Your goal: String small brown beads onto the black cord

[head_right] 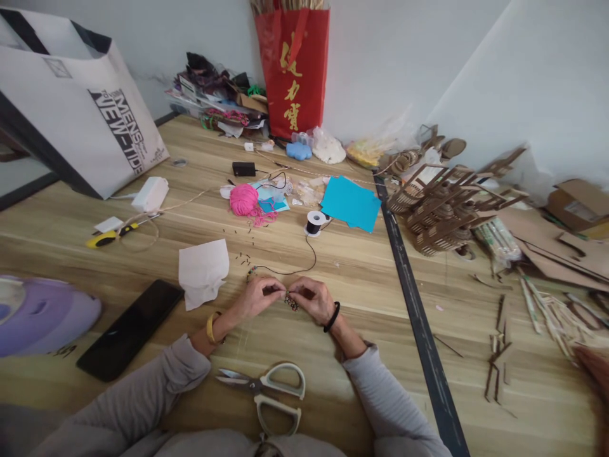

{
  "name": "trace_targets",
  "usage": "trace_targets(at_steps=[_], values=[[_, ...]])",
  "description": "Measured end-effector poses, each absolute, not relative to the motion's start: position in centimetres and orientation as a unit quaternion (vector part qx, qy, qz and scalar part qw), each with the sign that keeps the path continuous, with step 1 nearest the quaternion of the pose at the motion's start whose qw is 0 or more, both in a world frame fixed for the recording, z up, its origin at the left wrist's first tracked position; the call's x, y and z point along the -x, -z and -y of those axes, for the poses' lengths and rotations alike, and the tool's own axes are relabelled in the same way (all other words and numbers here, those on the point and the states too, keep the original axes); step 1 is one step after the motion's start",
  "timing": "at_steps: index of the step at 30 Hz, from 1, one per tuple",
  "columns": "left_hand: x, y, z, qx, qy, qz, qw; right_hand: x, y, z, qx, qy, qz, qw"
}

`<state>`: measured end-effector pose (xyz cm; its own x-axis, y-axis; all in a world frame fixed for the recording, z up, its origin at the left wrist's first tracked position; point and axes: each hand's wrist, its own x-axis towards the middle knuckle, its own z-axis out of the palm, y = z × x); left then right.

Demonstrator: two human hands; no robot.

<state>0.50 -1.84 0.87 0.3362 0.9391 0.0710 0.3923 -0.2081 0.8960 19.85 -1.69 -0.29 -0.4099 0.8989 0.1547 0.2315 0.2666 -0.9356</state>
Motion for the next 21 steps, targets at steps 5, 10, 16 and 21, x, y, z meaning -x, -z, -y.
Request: trace_targets(at_steps=[5, 10, 16, 21], values=[[-0.46, -1.01, 1.85, -0.698, -0.334, -0.473, 0.422, -19.92, 0.03, 1.62, 0.394, -0.439, 0.721, 0.364], [-0.41, -1.03, 1.88, -0.700, -0.344, -0.461, 0.424, -20.00, -0.06, 1.59, 0.395, -0.397, 0.754, 0.342], [-0.43, -0.96, 1.91, -0.697, -0.348, -0.453, 0.433, -19.86, -0.19, 1.77, 0.393, -0.370, 0.774, 0.333], [-0.48, -0.72, 1.92, -0.692, -0.350, -0.452, 0.440, -19.84, -0.27, 1.77, 0.394, -0.365, 0.776, 0.331]])
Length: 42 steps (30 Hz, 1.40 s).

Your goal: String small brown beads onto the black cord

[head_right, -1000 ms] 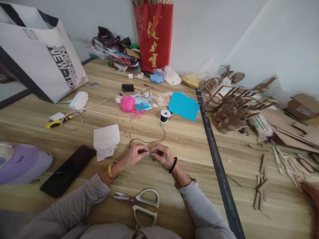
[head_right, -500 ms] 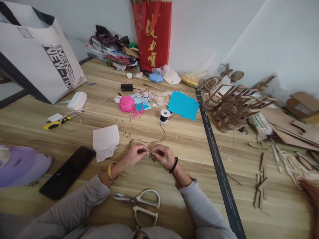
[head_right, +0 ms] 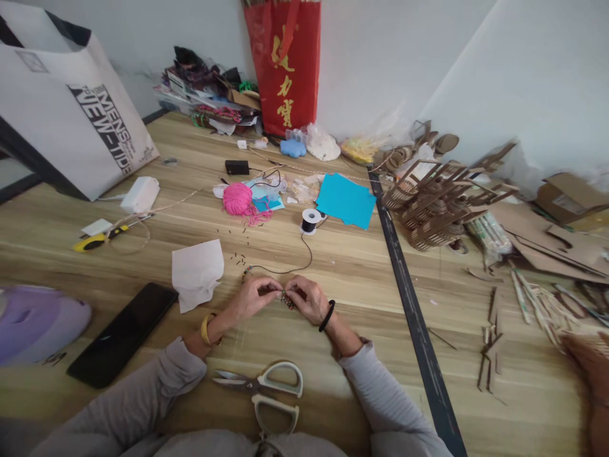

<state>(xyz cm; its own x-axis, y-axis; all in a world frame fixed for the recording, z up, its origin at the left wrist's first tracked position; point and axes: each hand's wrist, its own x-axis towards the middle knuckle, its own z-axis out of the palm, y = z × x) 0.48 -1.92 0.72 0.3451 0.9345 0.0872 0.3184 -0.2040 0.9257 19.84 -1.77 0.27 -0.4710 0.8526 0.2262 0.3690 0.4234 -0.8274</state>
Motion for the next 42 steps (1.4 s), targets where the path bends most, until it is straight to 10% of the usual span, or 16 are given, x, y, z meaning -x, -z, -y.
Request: trace_targets(at_steps=[42], values=[[4.7, -2.5, 1.4, -0.871, -0.171, -0.411, 0.209, -20.2, -0.5, 2.0, 0.403, -0.446, 0.727, 0.333]])
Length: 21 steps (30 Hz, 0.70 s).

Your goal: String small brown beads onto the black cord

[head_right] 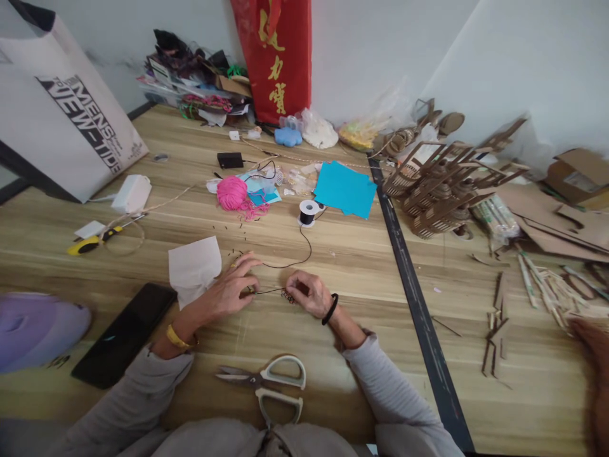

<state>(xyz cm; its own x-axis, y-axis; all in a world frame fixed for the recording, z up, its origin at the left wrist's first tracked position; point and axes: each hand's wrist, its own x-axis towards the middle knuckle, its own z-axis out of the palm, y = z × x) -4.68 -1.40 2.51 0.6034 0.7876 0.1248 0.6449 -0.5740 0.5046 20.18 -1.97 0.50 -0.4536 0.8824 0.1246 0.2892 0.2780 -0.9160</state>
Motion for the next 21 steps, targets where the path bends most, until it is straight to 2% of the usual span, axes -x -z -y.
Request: trace_targets(at_steps=[4, 8, 13, 17, 21], values=[[5.4, -2.5, 1.2, -0.870, -0.164, -0.422, 0.196, -20.1, -0.5, 2.0, 0.403, -0.460, 0.717, 0.336], [5.3, -2.4, 1.0, -0.857, -0.211, -0.423, 0.205, -20.2, -0.4, 1.9, 0.404, -0.460, 0.718, 0.331], [3.3, -3.2, 1.1, -0.804, -0.282, -0.432, 0.296, -20.2, -0.3, 1.8, 0.402, -0.458, 0.724, 0.325], [1.4, -3.4, 1.1, -0.760, -0.247, -0.467, 0.379, -20.2, -0.3, 1.9, 0.404, -0.459, 0.720, 0.328], [0.2, -3.0, 1.0, -0.760, -0.226, -0.457, 0.403, -20.2, -0.3, 2.0, 0.404, -0.470, 0.711, 0.332]])
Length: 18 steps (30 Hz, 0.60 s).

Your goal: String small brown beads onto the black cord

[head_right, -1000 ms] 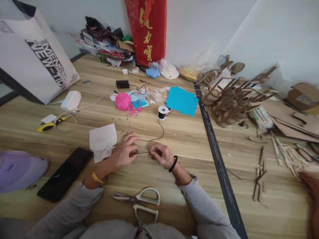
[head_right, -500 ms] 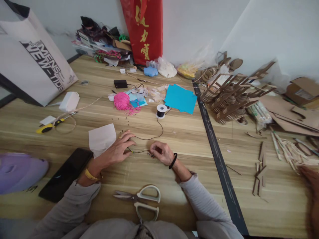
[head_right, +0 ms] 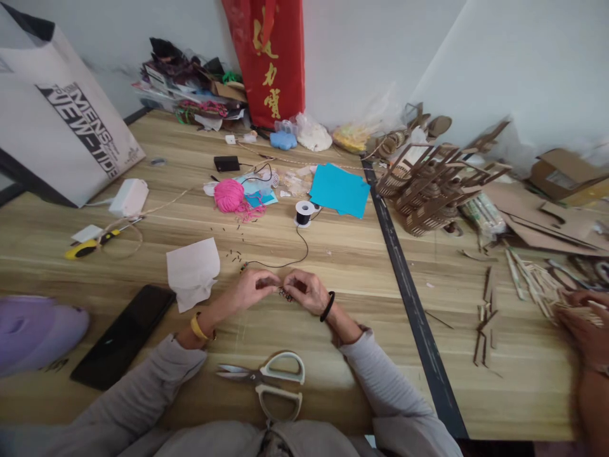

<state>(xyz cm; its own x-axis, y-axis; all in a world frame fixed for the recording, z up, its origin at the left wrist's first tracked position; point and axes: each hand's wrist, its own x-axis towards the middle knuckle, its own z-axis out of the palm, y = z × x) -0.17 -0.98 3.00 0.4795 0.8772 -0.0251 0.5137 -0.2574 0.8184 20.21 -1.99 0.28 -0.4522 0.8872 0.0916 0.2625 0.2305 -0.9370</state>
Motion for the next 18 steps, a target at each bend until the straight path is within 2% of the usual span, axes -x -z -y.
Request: trace_targets(at_steps=[11, 18], values=[[-0.4, -1.8, 1.1, -0.740, -0.274, -0.443, 0.426, -19.8, -0.4, 2.2, 0.404, -0.490, 0.690, 0.346], [0.0, -1.0, 0.9, -0.744, -0.293, -0.429, 0.420, -19.8, -0.8, 2.6, 0.421, -0.404, 0.724, 0.369]])
